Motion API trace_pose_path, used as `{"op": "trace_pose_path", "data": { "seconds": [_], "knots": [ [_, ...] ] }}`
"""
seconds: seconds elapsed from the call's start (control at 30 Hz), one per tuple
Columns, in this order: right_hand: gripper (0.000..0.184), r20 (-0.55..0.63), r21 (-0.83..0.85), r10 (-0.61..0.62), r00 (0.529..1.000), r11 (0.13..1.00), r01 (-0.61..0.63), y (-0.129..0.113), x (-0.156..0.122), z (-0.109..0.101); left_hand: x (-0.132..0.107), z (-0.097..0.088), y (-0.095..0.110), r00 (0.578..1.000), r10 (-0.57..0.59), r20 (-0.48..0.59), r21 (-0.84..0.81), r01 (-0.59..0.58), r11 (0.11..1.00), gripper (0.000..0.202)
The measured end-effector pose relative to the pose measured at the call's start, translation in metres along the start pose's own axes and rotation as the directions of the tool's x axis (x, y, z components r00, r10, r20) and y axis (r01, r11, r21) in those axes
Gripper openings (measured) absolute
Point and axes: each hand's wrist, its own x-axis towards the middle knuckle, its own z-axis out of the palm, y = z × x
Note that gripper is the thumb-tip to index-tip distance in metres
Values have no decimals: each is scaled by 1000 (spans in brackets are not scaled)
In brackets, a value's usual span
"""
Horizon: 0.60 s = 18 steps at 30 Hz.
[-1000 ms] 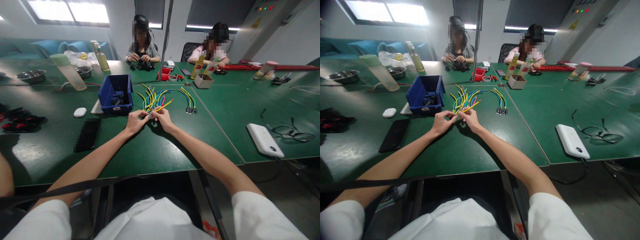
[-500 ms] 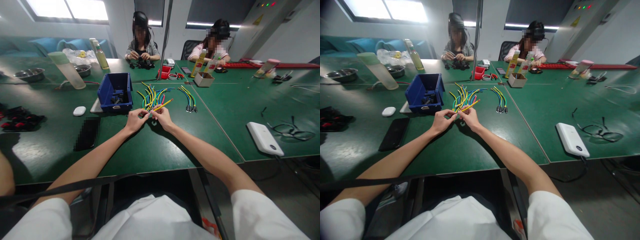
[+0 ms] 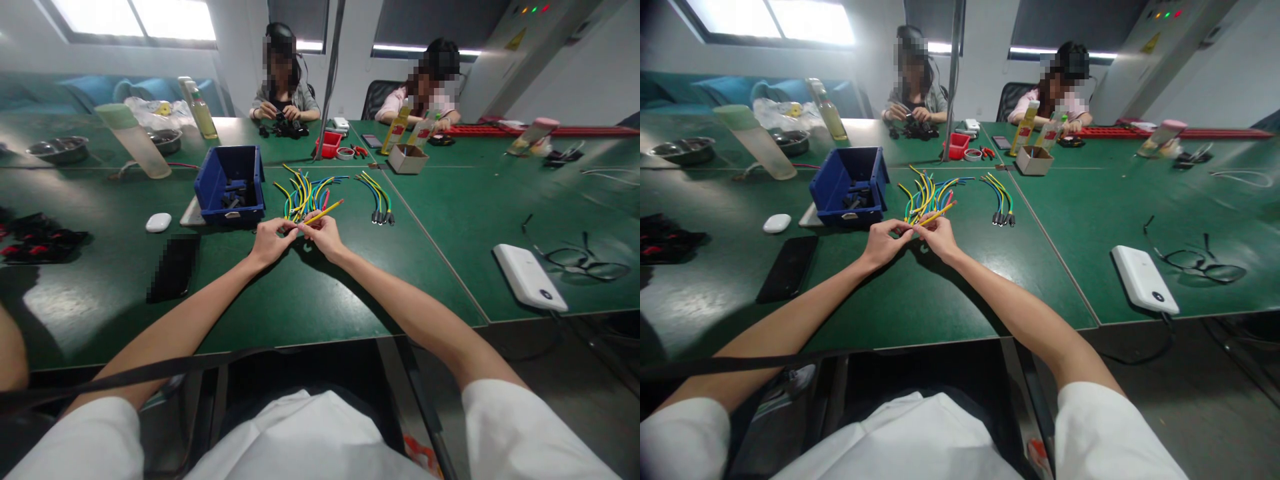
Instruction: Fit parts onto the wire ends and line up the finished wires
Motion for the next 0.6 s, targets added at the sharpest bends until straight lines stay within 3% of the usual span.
{"op": "trace_pose_path", "data": {
  "seconds": [0.6],
  "knots": [
    [42,-28,2,14,1000,1000,-14,-4,-1,0,0,-1,1,998,11,62,-12,-11,1000,17]
  ]
}}
